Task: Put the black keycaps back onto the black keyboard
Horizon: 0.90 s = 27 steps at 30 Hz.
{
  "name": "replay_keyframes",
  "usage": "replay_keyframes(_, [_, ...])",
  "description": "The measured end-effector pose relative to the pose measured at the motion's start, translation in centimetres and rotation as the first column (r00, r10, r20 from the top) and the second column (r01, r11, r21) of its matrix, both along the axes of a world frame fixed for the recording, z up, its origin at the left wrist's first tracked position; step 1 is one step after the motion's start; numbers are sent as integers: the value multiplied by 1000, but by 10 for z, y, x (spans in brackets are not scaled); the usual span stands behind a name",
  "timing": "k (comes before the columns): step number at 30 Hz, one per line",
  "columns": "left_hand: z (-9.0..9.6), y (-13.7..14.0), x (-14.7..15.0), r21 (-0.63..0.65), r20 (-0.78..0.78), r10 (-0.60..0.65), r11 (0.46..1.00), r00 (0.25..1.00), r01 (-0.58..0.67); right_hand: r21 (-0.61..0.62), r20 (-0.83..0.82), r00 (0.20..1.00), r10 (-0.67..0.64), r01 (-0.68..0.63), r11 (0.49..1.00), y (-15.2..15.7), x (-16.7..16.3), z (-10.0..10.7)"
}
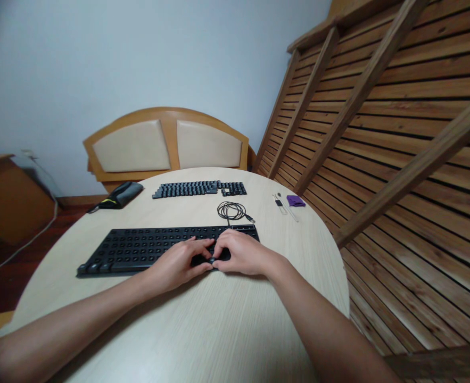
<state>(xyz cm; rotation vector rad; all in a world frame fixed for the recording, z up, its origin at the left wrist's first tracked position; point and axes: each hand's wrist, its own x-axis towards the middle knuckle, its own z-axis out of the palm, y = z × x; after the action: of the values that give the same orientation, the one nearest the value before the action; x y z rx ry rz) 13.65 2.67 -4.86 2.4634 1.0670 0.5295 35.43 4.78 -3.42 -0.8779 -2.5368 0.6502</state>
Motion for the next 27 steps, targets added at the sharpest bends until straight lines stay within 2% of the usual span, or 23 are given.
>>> replay_keyframes(16, [-3, 1, 1, 35, -12, -12, 999, 1000, 13, 69, 47, 999, -19, 16, 997, -3, -2, -3])
replay_keyframes(27, [0, 3, -3, 8, -13, -8, 1000, 1000, 8, 27, 13, 1000, -14, 14, 1000, -2, 0, -2])
